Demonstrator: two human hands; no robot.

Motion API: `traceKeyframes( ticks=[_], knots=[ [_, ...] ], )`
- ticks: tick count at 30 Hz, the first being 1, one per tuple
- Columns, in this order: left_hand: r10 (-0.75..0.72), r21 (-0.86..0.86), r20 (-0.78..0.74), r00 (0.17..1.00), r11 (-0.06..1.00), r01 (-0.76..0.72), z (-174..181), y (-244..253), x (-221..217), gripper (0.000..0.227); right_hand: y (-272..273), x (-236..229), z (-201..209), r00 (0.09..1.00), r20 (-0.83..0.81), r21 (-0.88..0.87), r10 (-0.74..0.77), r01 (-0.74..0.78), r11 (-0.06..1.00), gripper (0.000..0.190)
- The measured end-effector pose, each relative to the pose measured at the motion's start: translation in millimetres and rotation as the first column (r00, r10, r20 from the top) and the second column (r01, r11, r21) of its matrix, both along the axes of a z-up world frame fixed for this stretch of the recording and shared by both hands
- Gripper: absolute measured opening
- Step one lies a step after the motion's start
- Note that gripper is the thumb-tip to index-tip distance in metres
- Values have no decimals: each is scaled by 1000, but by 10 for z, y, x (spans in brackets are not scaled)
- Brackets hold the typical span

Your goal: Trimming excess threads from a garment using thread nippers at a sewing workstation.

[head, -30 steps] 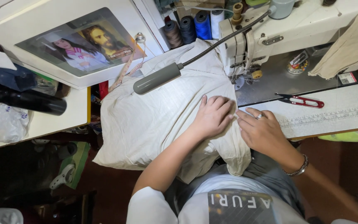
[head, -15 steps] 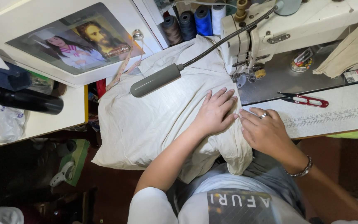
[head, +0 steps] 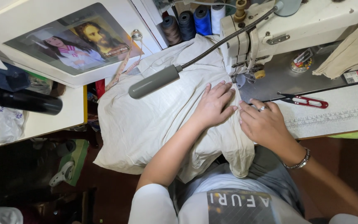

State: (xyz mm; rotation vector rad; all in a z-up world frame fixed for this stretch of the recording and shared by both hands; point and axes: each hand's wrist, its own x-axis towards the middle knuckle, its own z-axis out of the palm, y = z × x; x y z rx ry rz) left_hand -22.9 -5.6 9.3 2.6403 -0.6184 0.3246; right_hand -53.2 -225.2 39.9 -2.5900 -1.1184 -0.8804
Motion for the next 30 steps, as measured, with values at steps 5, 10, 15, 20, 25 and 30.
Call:
traceKeyframes(
  ticks=[5,10,15,20,25,30],
  knots=[
    [-5,-11,-5,1000,1000,5,-22,50,127,59,-10,138,-115,1000,-7,13,31,-30,999,18],
    [-17,-9,-26,1000,1000,17,-6,95,173,60,-3,167,-137,999,-42,4,27,-27,1000,18],
    [-26,-12,-51,998,1000,26,39,109,204,60,7,175,-66,997,-74,1,31,-31,1000,20],
    [-20,-12,-73,997,1000,19,58,138,273,60,24,269,-162,997,-75,2,25,-25,1000,20],
    [-14,1,-87,996,1000,14,151,185,369,59,98,411,-176,998,-60,15,31,-30,999,23],
    [-15,-19,-101,995,1000,13,209,220,494,59,136,502,-179,989,-148,2,14,-14,1000,25]
  ],
)
